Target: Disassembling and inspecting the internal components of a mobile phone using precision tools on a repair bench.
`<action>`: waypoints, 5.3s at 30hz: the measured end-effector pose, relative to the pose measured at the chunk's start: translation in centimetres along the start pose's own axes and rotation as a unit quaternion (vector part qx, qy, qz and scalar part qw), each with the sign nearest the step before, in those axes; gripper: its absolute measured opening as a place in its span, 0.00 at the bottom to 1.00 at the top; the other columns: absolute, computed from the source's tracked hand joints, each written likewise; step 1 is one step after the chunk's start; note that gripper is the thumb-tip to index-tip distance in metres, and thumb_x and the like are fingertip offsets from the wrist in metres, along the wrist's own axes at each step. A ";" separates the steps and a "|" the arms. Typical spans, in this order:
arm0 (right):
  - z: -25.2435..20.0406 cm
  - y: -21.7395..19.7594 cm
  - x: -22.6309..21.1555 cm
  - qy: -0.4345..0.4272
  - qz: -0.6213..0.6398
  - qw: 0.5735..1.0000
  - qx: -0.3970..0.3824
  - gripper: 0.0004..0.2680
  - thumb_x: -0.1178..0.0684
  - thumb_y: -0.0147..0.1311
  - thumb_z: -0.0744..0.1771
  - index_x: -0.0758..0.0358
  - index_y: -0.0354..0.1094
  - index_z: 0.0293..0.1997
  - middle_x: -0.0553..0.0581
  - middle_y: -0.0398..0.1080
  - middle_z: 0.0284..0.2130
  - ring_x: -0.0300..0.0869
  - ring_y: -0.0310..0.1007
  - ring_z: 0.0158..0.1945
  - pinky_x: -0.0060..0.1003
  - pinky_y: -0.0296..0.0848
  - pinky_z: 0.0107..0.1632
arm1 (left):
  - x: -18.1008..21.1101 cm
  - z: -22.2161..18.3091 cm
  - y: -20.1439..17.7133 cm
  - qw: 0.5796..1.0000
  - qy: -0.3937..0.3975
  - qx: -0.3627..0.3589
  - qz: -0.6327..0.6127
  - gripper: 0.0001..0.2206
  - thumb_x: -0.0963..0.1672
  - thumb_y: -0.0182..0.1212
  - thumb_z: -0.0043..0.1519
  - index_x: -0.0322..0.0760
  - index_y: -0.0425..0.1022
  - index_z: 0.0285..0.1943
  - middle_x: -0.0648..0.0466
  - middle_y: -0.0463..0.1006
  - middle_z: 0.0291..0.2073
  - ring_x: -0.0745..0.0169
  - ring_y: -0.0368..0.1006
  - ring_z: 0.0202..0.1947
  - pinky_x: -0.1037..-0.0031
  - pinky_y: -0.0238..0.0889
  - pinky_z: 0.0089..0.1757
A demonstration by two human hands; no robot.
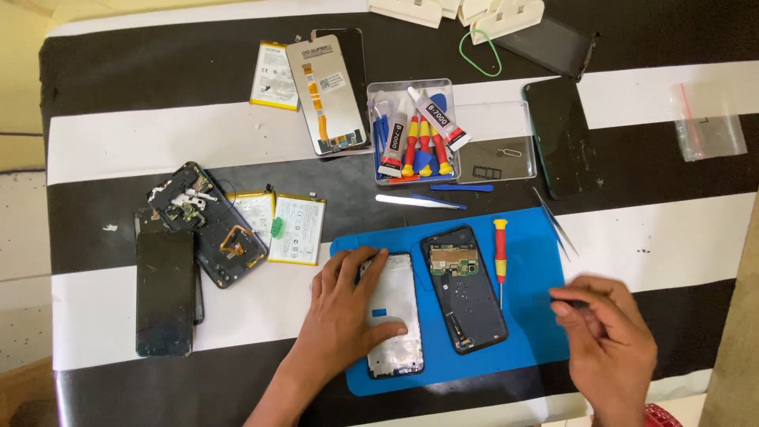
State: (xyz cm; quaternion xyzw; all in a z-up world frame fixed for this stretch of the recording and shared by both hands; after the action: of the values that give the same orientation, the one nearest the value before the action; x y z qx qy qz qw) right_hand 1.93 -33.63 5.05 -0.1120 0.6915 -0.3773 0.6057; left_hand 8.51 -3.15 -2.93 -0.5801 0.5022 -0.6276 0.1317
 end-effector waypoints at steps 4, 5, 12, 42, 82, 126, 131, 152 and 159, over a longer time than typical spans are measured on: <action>1.7 2.8 -1.8 -0.040 0.055 0.997 -0.028 0.05 0.66 0.56 0.68 0.69 0.75 0.47 0.59 0.77 0.37 0.40 0.79 0.32 0.28 0.78 0.39 | -0.1 -0.2 -0.2 0.998 0.044 0.047 0.026 0.48 0.62 0.72 0.52 0.43 0.56 0.77 0.49 0.59 0.69 0.41 0.52 0.70 0.48 0.49 0.61; 2.1 4.3 -2.6 -0.024 0.038 0.995 -0.090 0.13 0.65 0.57 0.67 0.64 0.70 0.57 0.57 0.80 0.37 0.41 0.83 0.33 0.30 0.82 0.41 | -0.1 -0.3 -0.1 0.998 0.038 0.040 0.027 0.48 0.62 0.73 0.51 0.45 0.56 0.77 0.50 0.59 0.68 0.41 0.52 0.69 0.48 0.49 0.60; 4.5 12.1 -6.8 -0.242 0.094 0.951 -0.165 0.12 0.63 0.57 0.67 0.68 0.70 0.57 0.60 0.79 0.40 0.42 0.83 0.40 0.31 0.87 0.45 | 0.0 0.2 -0.5 0.995 0.043 0.076 0.048 0.48 0.62 0.78 0.46 0.51 0.61 0.75 0.52 0.63 0.64 0.42 0.56 0.64 0.49 0.54 0.57; 4.6 13.9 -6.3 -0.339 0.041 0.934 -0.109 0.14 0.61 0.61 0.68 0.68 0.69 0.60 0.62 0.79 0.43 0.42 0.83 0.38 0.30 0.83 0.40 | 0.0 0.3 0.3 0.997 0.008 0.046 0.056 0.50 0.63 0.76 0.44 0.53 0.59 0.76 0.51 0.62 0.66 0.41 0.53 0.67 0.50 0.50 0.59; 5.0 15.0 -8.8 -0.315 0.043 0.932 -0.171 0.07 0.61 0.57 0.69 0.65 0.73 0.51 0.62 0.74 0.26 0.49 0.76 0.26 0.40 0.76 0.27 | 0.3 0.6 -0.5 0.997 -0.057 -0.041 0.026 0.48 0.63 0.71 0.46 0.54 0.59 0.78 0.53 0.60 0.67 0.44 0.49 0.70 0.51 0.44 0.64; 4.7 14.4 -8.1 -0.174 0.086 0.956 -0.219 0.04 0.63 0.54 0.68 0.68 0.68 0.47 0.62 0.75 0.19 0.45 0.81 0.20 0.39 0.80 0.23 | 0.1 0.4 0.0 0.998 -0.040 -0.033 0.046 0.47 0.64 0.68 0.48 0.54 0.59 0.78 0.52 0.60 0.67 0.44 0.49 0.70 0.51 0.45 0.64; 5.0 14.6 -8.2 -0.149 0.092 0.955 -0.237 0.04 0.63 0.53 0.68 0.68 0.67 0.47 0.62 0.74 0.18 0.45 0.81 0.20 0.38 0.79 0.23 | 0.2 0.4 0.0 0.997 -0.043 -0.043 0.040 0.48 0.64 0.68 0.47 0.54 0.59 0.78 0.52 0.60 0.67 0.43 0.49 0.70 0.50 0.45 0.64; 5.1 14.5 -8.1 -0.140 0.089 0.945 -0.282 0.05 0.64 0.54 0.68 0.69 0.68 0.48 0.62 0.74 0.16 0.45 0.82 0.18 0.37 0.80 0.22 | 0.2 0.4 0.1 0.998 -0.037 -0.032 0.030 0.48 0.63 0.70 0.47 0.53 0.59 0.78 0.52 0.60 0.67 0.42 0.50 0.69 0.50 0.46 0.63; 4.8 14.6 -6.7 -0.145 0.115 0.948 -0.260 0.06 0.64 0.55 0.68 0.68 0.69 0.48 0.61 0.75 0.17 0.45 0.82 0.19 0.37 0.80 0.24 | 0.2 0.4 -0.1 0.999 -0.033 -0.027 0.023 0.47 0.63 0.70 0.48 0.53 0.59 0.78 0.51 0.60 0.67 0.42 0.50 0.69 0.50 0.45 0.64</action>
State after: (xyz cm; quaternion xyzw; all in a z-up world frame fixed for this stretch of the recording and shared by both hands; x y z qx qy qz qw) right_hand 12.38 -21.31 0.62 -0.2388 0.6787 -0.0915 0.6885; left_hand 8.81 -3.47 -2.80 -0.5920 0.5273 -0.5915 0.1468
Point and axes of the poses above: each hand's wrist, its own z-axis towards the middle knuckle, its own y-axis out of the palm, x = y × z, the point moved 4 cm from there along z, towards the middle knuckle
